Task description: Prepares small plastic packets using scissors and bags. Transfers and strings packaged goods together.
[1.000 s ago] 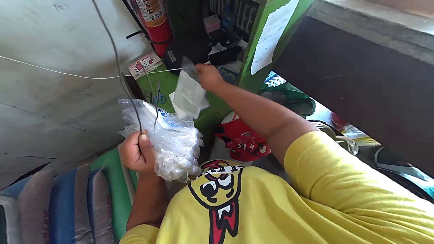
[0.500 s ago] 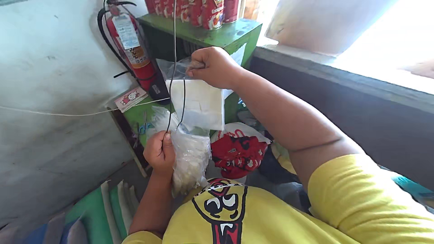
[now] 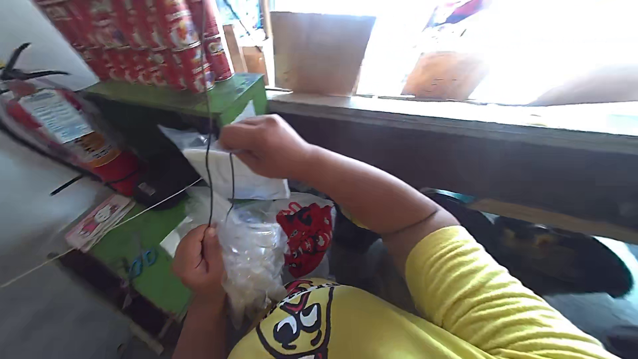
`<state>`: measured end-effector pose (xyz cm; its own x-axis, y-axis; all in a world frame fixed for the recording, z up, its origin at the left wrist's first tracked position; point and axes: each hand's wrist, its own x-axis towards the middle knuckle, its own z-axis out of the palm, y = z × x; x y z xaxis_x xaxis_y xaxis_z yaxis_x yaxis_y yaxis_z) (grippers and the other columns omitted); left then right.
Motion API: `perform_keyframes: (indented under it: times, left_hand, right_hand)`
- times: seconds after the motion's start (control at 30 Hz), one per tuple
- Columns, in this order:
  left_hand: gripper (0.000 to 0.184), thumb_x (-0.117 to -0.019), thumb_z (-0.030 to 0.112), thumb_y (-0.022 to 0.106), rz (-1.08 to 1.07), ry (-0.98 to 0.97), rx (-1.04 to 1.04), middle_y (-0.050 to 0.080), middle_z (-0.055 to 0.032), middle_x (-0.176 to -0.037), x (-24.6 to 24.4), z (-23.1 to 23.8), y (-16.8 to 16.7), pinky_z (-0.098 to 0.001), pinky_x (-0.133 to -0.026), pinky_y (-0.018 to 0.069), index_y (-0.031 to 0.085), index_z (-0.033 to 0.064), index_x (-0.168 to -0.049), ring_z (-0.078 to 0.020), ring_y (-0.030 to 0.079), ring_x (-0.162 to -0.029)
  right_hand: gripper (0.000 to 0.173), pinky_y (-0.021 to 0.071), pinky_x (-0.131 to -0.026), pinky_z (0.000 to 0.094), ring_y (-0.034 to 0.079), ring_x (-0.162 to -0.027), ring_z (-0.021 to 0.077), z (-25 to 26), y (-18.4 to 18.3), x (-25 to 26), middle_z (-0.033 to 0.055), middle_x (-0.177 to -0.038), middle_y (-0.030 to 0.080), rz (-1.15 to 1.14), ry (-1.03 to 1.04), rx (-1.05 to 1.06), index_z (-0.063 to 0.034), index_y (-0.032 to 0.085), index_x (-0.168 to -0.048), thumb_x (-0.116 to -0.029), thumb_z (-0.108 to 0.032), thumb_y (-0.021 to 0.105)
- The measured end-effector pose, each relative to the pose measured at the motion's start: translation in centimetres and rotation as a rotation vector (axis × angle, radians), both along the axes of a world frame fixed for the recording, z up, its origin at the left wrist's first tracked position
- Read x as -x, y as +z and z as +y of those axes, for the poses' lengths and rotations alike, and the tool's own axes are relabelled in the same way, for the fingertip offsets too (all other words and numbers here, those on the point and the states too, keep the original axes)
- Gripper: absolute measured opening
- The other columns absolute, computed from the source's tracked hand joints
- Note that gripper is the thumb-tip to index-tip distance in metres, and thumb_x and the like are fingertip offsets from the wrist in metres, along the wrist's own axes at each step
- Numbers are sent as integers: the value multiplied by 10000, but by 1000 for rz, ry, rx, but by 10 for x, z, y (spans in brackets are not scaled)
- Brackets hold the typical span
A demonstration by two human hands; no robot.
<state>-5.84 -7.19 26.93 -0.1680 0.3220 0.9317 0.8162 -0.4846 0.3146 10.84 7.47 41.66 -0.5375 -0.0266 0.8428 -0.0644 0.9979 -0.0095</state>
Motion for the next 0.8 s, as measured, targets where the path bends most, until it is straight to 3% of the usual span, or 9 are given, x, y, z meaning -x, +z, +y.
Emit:
perform_keyframes:
  times: [0.1,0.23,0.3,0.37,0.43,0.5,0.6,0.7,0.8]
  left_hand:
    - [388,-1084,201,494,4,-26,-7,612,-127,-765,-6,4,0,-129,-751,481,623,-107,-886,-11,594,-757]
    - [321,-1069,163,507,-86,-103,-31,626,-46,-802,-10,8,5,-124,-779,491,630,-84,-904,45,591,-798]
    - [295,-1066,173,516,-113,-148,-43,651,-13,-834,-9,6,2,-136,-804,505,648,-51,-926,49,609,-832]
    - [286,-1086,201,510,-132,-166,-49,637,35,-846,-4,2,-2,-117,-793,495,646,-13,-953,78,591,-828]
    - [282,-1089,192,499,-128,-130,-71,609,52,-841,5,-4,-3,-96,-785,478,636,-10,-948,103,568,-818]
    - [296,-1095,212,482,-111,-64,-81,594,57,-840,13,-16,-1,-94,-777,469,623,5,-936,113,556,-817]
    - [312,-1099,267,477,-117,49,-86,601,90,-855,26,-40,-1,-88,-771,459,623,27,-964,133,547,-828]
    - [235,-1096,244,484,-120,71,-104,612,154,-869,40,-64,1,-68,-748,455,641,88,-1015,153,548,-821]
    - [214,-1097,240,481,-117,147,-68,620,182,-897,50,-96,2,-64,-755,460,647,117,-1043,160,555,-840]
  right_hand:
    - [167,596,-722,404,732,-775,256,-11,-9,-8,127,-818,744,-35,32,-140,4,757,-924,-861,95,632]
    - [184,577,-728,460,722,-815,280,-50,-49,-2,136,-866,732,-445,96,66,-14,755,-1068,-940,19,626]
    - [224,560,-668,464,707,-754,290,-54,-58,3,154,-827,712,-473,229,165,14,730,-1091,-879,38,662]
    - [284,575,-722,409,716,-814,244,-48,-59,2,171,-900,727,-417,431,373,79,695,-1114,-840,5,689]
    - [421,592,-830,361,726,-939,220,-36,-64,2,200,-1048,734,-366,673,716,140,622,-1206,-894,-141,653]
    - [421,608,-790,343,739,-901,175,-18,-72,5,114,-1020,759,-270,806,1025,46,628,-1152,-964,-329,585]
    - [251,626,-810,351,738,-867,136,21,-91,21,22,-935,748,-153,632,1218,-51,636,-1047,-1046,-191,428]
    - [166,591,-807,301,706,-858,117,48,-120,56,71,-951,717,-215,204,1369,10,614,-1100,-1052,-113,514]
    - [293,557,-923,400,680,-1010,212,65,-166,101,163,-1153,692,-473,-91,1397,31,636,-1238,-1029,-172,609]
